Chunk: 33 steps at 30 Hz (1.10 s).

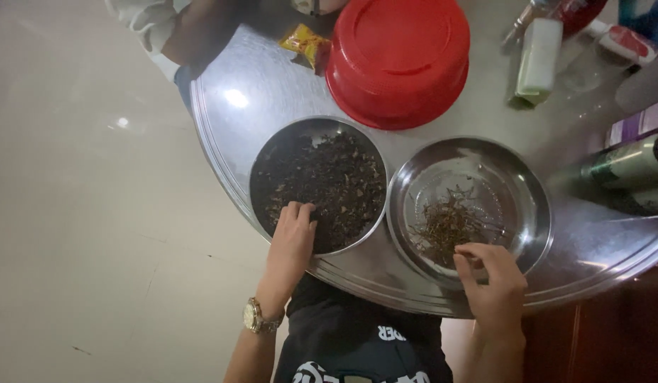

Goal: Manually sorting dried tea leaves on a metal table, picking out specific pieces from a large pile and placing them into a separate tray.

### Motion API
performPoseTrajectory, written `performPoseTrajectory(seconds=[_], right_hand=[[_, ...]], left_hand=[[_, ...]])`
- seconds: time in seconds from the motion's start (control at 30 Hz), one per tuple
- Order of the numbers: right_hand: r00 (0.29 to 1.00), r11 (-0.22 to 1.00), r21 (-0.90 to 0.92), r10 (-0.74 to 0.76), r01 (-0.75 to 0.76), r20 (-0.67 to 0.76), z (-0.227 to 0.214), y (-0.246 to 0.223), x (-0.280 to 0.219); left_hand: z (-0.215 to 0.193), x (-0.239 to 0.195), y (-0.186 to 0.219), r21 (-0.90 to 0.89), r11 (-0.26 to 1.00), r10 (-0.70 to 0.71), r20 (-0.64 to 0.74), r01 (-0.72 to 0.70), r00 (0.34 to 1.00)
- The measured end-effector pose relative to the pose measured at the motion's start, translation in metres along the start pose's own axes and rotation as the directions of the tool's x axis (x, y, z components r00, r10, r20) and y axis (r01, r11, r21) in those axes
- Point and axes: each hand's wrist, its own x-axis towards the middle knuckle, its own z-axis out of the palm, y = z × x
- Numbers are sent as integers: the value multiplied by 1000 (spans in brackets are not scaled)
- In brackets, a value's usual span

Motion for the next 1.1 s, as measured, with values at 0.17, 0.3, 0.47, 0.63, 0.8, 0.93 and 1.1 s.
performPoseTrajectory(seconds=[0.17, 0.3, 0.47, 0.63, 0.8, 0.93, 1.1], right_hand=[[998, 998, 27, -64, 63, 13, 3, -5, 5], [998, 998, 0, -58, 58, 24, 1, -16, 6], [999, 1000, 6, -22, 22, 25, 7, -5, -3], [998, 999, 0, -47, 47, 37, 5, -9, -1], [998, 1000, 4, -19, 19, 57, 6, -12, 1], [999, 999, 33, -23, 23, 26, 7, -10, 4], [997, 996, 43, -77, 76, 23, 9, -13, 8]], left_hand=[[-21, 5, 11, -25, 1000, 8, 61, -6, 998], [-16, 8, 5, -36, 998, 47, 92, -44, 995], [-24, 9, 15, 123, 992, -12, 93, 0, 996], [-14, 12, 7, 70, 997, 37, 45, -41, 998], [-24, 17, 8, 22, 999, 28, 54, -30, 998], [-23, 21, 3, 33, 999, 28, 44, -29, 999], [-24, 26, 4, 255, 960, 128, -29, -117, 991]])
